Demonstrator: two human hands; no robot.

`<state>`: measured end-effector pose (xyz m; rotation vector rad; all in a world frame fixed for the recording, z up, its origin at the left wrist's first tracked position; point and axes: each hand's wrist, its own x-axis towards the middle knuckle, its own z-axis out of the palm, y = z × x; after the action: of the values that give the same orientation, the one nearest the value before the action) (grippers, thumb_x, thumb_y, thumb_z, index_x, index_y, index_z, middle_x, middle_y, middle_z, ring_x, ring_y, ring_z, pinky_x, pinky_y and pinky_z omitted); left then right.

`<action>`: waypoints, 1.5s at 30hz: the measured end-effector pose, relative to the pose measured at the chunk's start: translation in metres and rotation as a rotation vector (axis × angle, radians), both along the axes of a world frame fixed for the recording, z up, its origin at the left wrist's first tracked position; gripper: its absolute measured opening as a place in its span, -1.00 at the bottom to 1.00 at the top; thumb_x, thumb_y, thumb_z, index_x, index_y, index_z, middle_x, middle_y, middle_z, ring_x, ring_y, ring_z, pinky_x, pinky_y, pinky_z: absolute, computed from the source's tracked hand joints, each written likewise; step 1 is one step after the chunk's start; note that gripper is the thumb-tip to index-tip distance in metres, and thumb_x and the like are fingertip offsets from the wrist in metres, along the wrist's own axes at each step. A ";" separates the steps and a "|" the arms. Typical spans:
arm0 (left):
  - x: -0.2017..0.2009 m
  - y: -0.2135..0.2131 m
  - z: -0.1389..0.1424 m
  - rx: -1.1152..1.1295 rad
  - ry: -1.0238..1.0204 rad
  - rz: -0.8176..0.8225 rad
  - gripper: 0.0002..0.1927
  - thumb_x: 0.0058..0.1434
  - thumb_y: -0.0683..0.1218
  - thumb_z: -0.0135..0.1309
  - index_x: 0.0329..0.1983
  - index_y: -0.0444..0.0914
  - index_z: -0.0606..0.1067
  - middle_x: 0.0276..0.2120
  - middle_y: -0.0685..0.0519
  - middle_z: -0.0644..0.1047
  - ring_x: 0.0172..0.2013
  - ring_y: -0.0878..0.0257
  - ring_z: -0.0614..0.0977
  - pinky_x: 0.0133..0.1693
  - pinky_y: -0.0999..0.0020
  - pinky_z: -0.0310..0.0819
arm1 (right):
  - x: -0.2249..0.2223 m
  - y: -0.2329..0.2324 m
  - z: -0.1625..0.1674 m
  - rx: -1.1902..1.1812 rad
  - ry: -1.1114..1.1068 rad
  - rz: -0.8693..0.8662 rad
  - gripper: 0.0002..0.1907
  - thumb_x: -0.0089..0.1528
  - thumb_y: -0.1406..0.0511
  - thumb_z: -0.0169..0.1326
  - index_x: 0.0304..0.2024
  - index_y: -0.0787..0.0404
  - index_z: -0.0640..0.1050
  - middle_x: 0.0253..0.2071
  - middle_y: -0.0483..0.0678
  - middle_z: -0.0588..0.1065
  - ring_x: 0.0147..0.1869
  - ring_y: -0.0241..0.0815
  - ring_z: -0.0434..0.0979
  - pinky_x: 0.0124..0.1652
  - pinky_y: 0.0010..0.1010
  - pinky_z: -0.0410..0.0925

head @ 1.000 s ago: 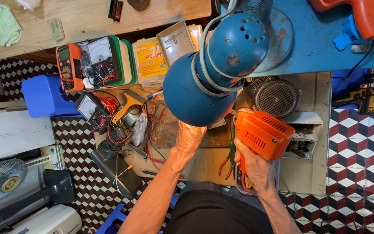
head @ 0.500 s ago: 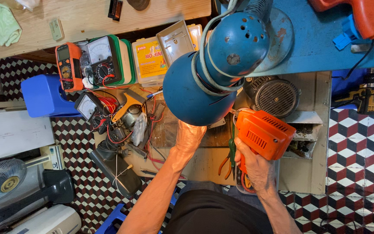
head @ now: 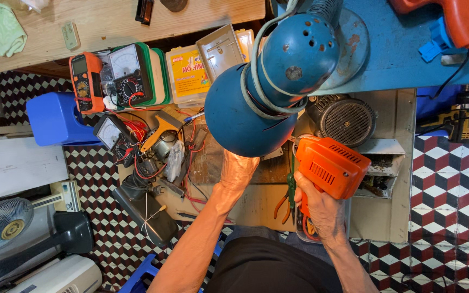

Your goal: The person holds a small circuit board and uses a heat gun to apply heat to specific areas. They then use a metal tool to adjust components on the board while inspecting it under a work lamp. The person continues to manipulate the board and wires throughout the clip.

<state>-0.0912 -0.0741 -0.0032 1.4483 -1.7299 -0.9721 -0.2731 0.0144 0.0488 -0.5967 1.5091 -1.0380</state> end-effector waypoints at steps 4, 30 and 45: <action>0.000 0.000 -0.001 -0.012 -0.033 -0.010 -0.85 0.29 -0.27 0.11 -0.07 -0.34 0.53 -0.22 -0.14 0.64 -0.24 -0.02 0.69 -0.19 0.17 0.58 | 0.001 0.000 0.000 0.014 -0.005 -0.012 -0.90 0.28 0.30 0.11 -0.32 0.19 0.55 -0.60 -0.16 0.46 -0.54 -0.34 0.49 -0.45 -0.49 0.42; -0.001 0.000 0.002 0.026 0.012 0.012 -0.85 0.33 -0.26 0.07 -0.05 -0.34 0.51 -0.21 -0.14 0.63 -0.23 0.02 0.69 -0.19 0.17 0.58 | 0.000 0.001 0.001 -0.022 0.008 0.000 -0.88 0.30 0.28 0.10 -0.28 0.21 0.55 -0.58 -0.15 0.47 -0.50 -0.32 0.51 -0.40 -0.47 0.44; 0.001 0.001 -0.001 0.049 0.000 0.012 -0.85 0.33 -0.25 0.08 -0.05 -0.34 0.52 -0.22 -0.14 0.64 -0.25 -0.01 0.69 -0.20 0.16 0.58 | -0.002 0.015 -0.003 -0.035 -0.073 -0.129 -0.78 0.21 0.33 0.12 -0.08 0.25 0.54 -0.58 -0.10 0.47 -0.53 -0.29 0.51 -0.44 -0.46 0.42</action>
<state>-0.0901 -0.0732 -0.0045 1.4882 -1.7062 -1.0147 -0.2751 0.0295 0.0461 -0.4856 1.4830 -1.1745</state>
